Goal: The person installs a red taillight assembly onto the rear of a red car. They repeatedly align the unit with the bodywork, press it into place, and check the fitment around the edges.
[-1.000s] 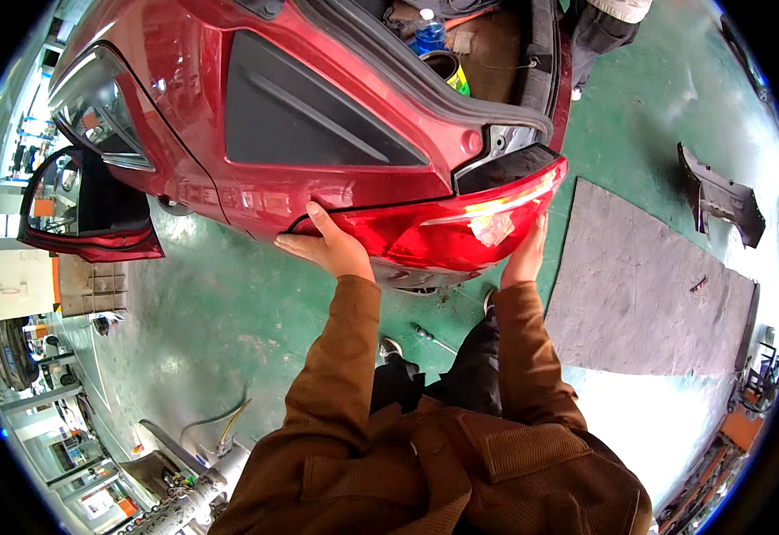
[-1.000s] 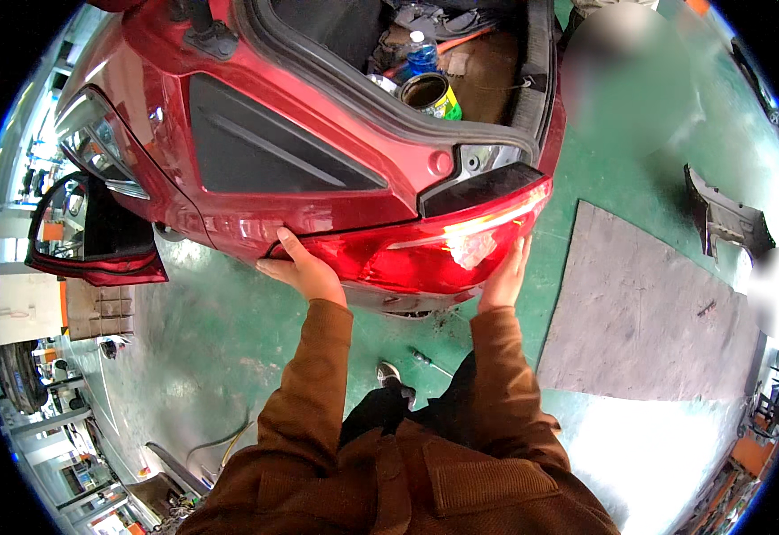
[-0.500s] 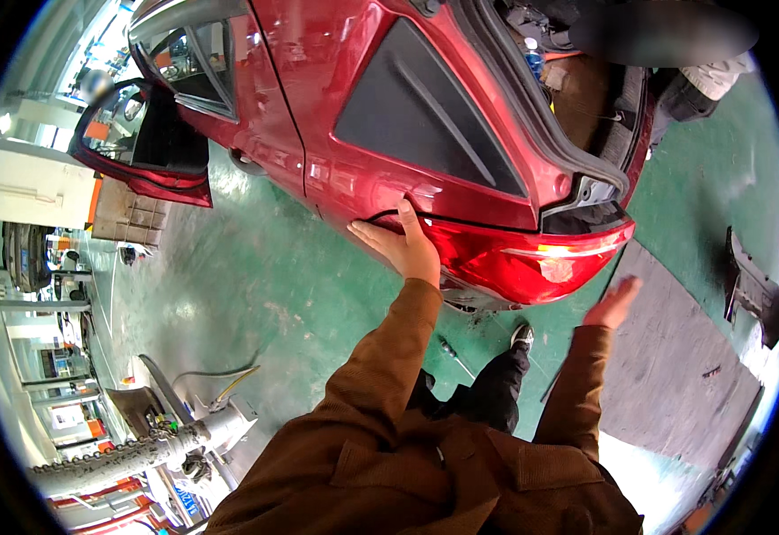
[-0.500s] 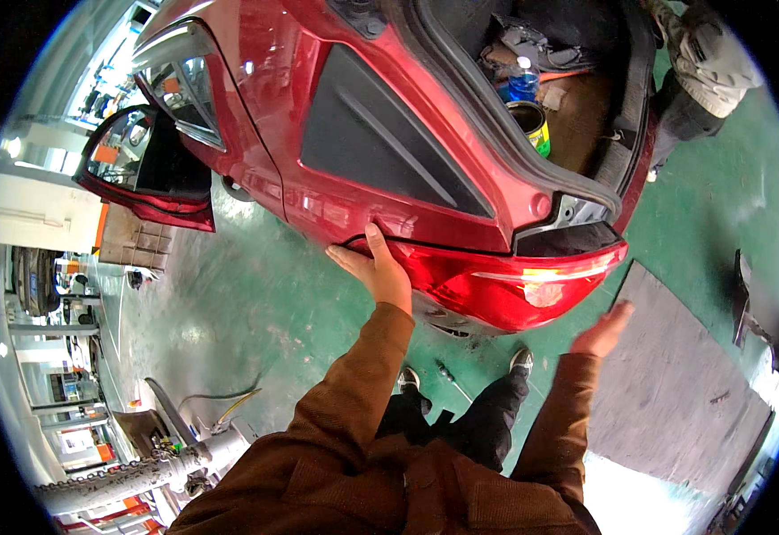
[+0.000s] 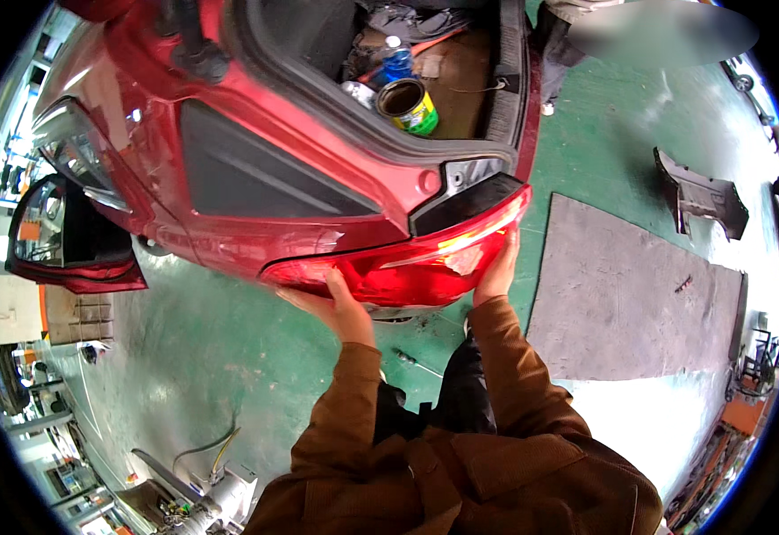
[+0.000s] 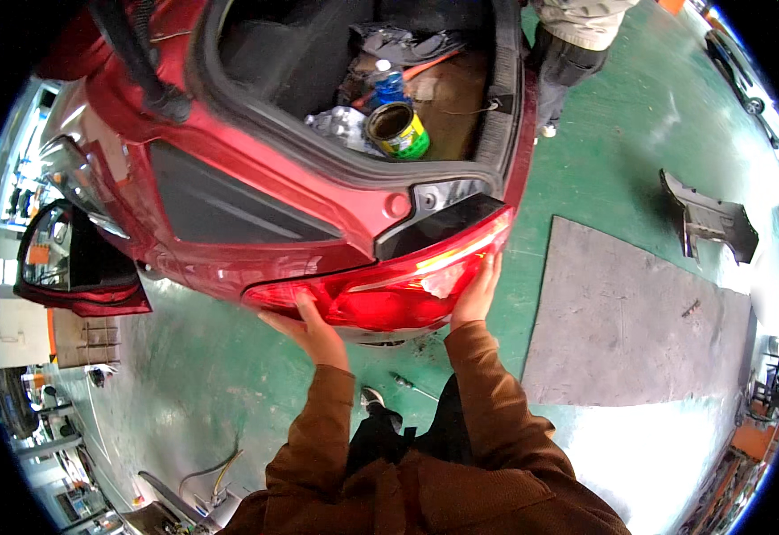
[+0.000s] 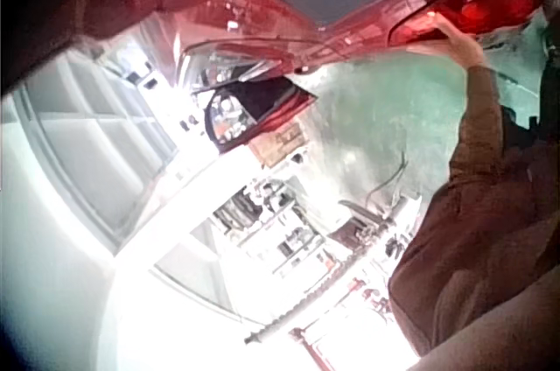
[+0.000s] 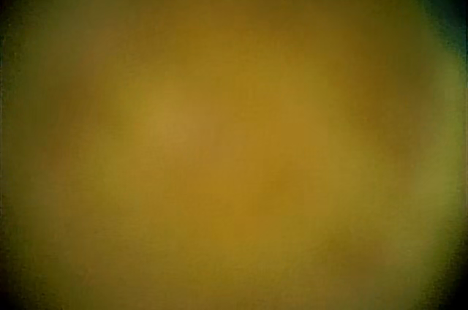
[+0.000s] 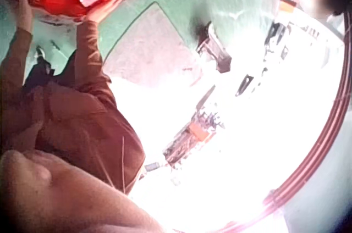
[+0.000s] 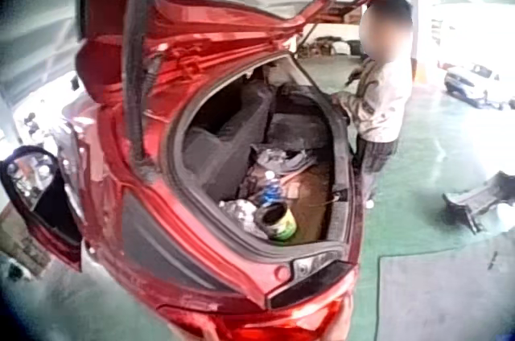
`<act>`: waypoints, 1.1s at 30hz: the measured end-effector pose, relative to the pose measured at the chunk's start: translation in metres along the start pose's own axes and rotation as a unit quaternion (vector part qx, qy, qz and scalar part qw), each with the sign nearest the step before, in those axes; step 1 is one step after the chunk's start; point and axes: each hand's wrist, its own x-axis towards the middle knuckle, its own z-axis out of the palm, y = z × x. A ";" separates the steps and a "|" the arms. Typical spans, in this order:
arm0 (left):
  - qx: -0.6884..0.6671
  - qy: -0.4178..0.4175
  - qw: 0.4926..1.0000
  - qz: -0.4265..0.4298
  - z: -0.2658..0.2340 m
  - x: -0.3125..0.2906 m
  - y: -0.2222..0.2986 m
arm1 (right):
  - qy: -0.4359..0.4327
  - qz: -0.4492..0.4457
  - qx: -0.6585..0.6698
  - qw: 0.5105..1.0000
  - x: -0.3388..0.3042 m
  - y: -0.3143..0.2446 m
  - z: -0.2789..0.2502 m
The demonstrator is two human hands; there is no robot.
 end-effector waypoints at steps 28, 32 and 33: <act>0.013 0.044 0.998 -0.037 0.014 0.001 0.025 | -0.104 -0.038 -0.019 0.994 0.204 -0.041 -0.074; 0.011 0.057 0.998 -0.010 0.016 0.002 0.020 | -0.041 0.016 0.023 0.999 0.126 -0.034 -0.007; 0.013 0.058 0.998 -0.008 0.017 0.003 0.020 | -0.096 0.043 0.030 0.994 0.137 -0.033 -0.015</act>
